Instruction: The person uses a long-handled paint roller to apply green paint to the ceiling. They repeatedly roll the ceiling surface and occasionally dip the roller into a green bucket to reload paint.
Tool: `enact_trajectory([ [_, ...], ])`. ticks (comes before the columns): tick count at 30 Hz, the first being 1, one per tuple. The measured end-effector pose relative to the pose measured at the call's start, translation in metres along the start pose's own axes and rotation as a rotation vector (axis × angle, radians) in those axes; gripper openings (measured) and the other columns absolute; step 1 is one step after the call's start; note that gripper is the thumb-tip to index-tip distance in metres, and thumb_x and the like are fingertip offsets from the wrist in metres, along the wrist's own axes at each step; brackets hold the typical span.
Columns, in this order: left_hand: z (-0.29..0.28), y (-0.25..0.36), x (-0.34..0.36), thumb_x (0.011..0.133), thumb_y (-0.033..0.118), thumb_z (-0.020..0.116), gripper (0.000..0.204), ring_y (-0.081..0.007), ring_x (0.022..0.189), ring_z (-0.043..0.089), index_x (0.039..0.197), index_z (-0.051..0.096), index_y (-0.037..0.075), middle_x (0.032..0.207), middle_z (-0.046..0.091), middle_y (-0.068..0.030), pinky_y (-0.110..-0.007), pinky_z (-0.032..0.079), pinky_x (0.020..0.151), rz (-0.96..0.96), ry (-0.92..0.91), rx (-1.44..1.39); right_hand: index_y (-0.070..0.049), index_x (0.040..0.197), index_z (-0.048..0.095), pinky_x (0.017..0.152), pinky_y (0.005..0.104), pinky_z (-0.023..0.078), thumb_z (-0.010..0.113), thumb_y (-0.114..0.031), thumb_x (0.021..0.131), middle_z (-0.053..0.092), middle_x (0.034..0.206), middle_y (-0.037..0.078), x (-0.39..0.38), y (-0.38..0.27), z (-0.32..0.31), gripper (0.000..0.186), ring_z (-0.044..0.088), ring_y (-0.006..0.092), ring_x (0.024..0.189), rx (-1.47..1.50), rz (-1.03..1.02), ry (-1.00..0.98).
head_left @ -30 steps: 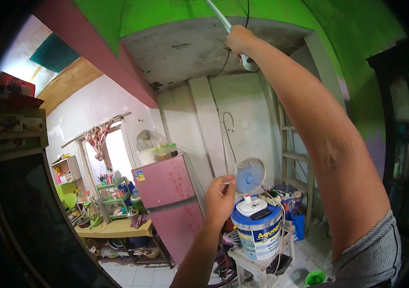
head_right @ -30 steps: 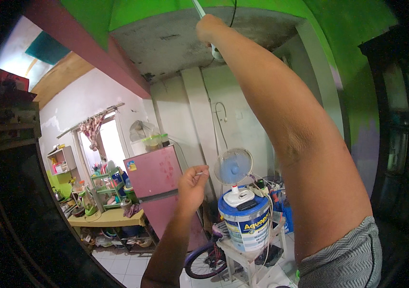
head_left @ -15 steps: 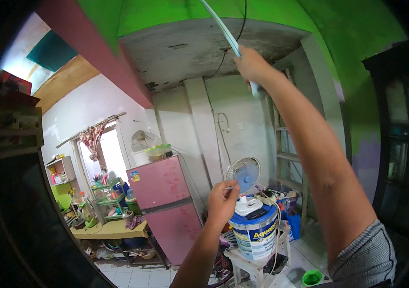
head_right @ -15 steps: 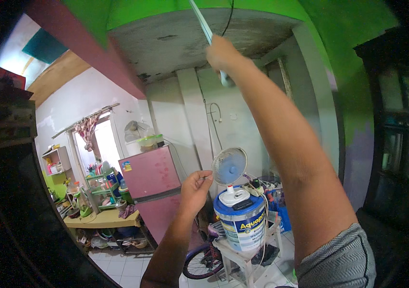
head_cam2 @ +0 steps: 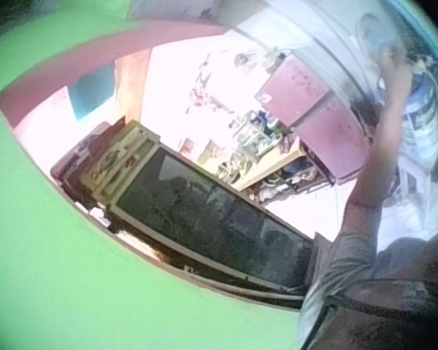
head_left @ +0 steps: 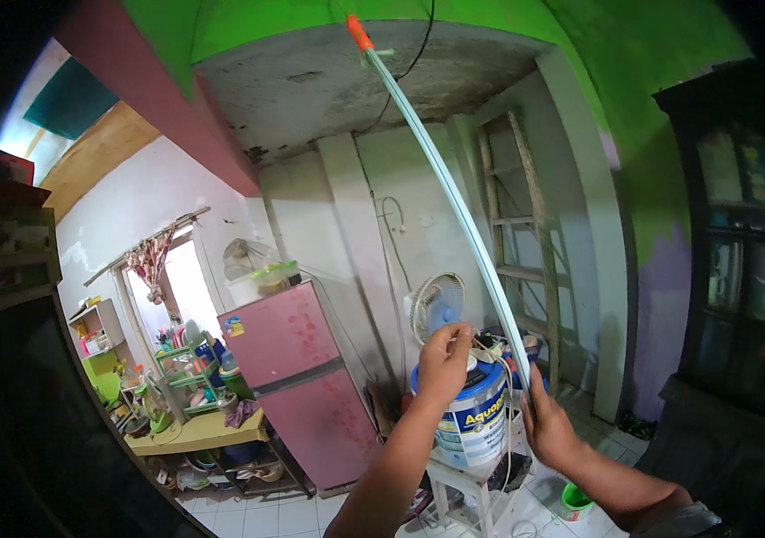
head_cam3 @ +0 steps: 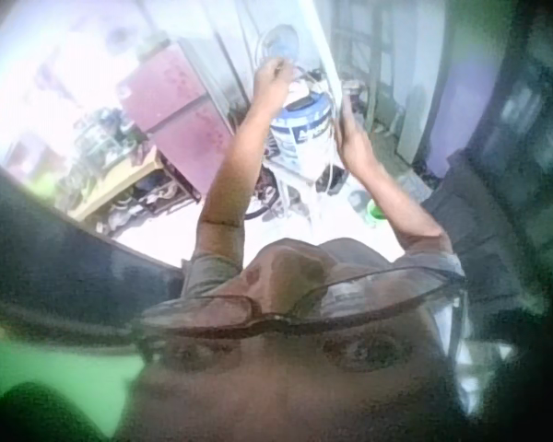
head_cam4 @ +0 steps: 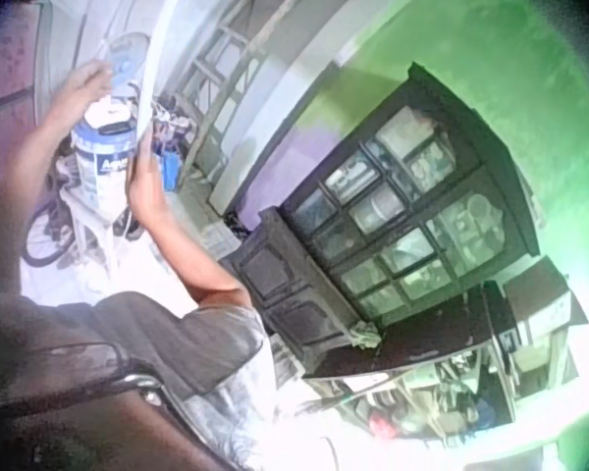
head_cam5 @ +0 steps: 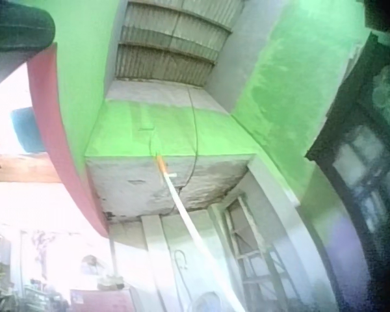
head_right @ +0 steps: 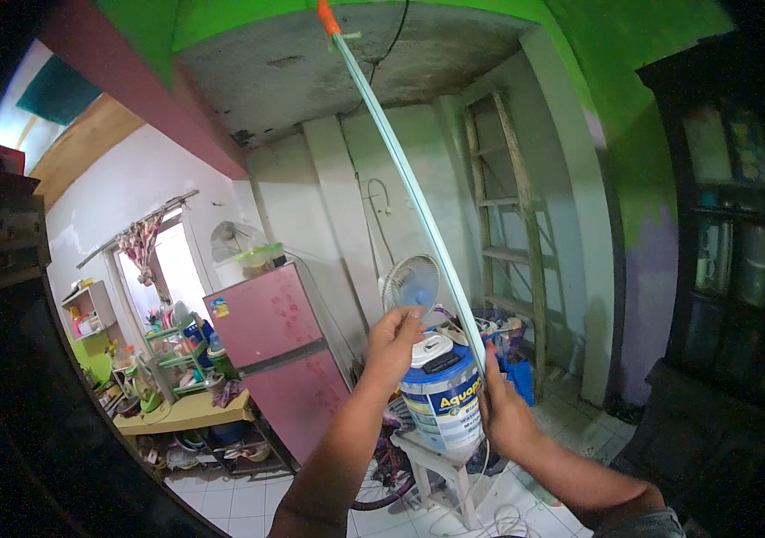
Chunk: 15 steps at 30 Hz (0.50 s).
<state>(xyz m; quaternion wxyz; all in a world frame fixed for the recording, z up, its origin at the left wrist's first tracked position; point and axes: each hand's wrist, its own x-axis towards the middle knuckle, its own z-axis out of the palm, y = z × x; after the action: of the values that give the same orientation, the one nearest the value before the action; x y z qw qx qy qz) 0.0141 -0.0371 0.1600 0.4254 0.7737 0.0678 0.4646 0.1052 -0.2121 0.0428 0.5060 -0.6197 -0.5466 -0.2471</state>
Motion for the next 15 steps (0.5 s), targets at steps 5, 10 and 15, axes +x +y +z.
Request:
enact_trajectory([
  [5,0.033,-0.013,-0.012,0.102,0.038,0.051,0.044,-0.0184,0.094,0.064,0.125,0.058,0.001,0.113,0.064,-0.0107,-0.031,0.054,0.082,-0.075,-0.148,-0.193,0.006,0.149,0.013,0.077,0.0523,0.05,0.057,-0.009,0.093,0.058,0.104,0.035,-0.131,0.016,-0.013,0.073,0.06,0.0509,0.089,-0.047,0.275,-0.255],
  [10,0.059,-0.028,-0.027,0.103,0.03,0.052,0.044,-0.0165,0.094,0.063,0.136,0.044,0.003,0.11,0.062,-0.0095,-0.027,0.05,0.077,-0.096,-0.328,-0.405,0.008,0.148,0.014,0.074,0.0532,0.051,0.059,-0.01,0.092,0.058,0.099,0.034,-0.22,0.035,-0.025,0.073,0.061,0.0504,0.083,-0.026,0.274,-0.319],
  [15,0.076,-0.005,-0.042,0.099,0.012,0.057,0.044,-0.0142,0.079,0.065,0.137,0.037,0.002,0.098,0.063,-0.0098,-0.026,0.054,0.069,0.021,-0.293,-0.538,0.001,0.148,0.029,0.106,0.0402,0.037,0.057,-0.009,0.096,0.049,0.136,0.028,-0.266,0.043,-0.02,0.06,0.046,0.0439,0.127,0.09,0.359,-0.249],
])
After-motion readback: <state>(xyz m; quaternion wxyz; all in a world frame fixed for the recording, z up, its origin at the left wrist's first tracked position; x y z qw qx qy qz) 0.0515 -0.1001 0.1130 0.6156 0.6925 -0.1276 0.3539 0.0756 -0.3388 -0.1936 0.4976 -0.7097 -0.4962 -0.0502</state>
